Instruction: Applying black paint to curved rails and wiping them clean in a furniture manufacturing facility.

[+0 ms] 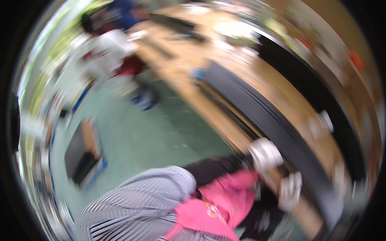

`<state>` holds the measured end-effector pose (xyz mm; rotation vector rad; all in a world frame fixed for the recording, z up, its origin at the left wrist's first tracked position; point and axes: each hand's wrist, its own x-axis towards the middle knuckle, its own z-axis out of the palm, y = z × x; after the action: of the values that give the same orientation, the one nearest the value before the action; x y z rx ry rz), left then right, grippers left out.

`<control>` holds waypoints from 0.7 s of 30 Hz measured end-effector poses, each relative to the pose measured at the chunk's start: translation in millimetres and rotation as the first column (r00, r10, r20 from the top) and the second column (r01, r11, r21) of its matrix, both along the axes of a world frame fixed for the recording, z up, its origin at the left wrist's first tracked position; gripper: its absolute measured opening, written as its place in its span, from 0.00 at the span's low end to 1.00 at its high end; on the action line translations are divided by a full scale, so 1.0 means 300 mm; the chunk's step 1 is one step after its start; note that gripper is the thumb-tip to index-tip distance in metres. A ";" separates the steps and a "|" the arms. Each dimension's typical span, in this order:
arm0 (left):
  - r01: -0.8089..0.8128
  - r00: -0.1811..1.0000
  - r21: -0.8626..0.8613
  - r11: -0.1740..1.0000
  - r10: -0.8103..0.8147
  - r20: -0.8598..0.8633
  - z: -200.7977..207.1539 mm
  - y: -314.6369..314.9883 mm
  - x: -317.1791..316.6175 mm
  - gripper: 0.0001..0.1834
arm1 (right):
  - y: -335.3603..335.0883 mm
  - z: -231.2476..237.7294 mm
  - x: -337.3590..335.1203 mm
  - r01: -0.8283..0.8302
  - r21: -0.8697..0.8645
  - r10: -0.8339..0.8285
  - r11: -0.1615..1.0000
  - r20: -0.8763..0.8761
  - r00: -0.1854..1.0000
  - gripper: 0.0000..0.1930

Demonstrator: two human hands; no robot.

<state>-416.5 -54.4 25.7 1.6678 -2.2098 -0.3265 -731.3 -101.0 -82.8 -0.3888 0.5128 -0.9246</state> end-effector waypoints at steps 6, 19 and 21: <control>0.027 1.000 -0.222 0.975 -0.024 0.014 -0.105 -0.066 0.008 0.13 | 0.136 0.258 0.257 0.232 -0.158 -0.237 0.960 -0.019 0.971 0.10; 0.109 0.962 0.582 0.806 0.061 -0.265 0.057 0.214 0.126 0.22 | 0.558 0.328 -0.048 0.474 -0.259 -0.485 0.842 0.022 0.874 0.12; 0.201 0.970 0.424 0.883 -0.119 -0.211 -0.012 0.287 0.214 0.29 | 0.536 0.504 0.091 0.362 -0.155 -0.388 0.919 -0.202 0.899 0.14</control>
<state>-352.3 31.6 22.0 1.5818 -2.2530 -1.0551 -703.8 59.7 68.4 -0.5144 0.7676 -1.2961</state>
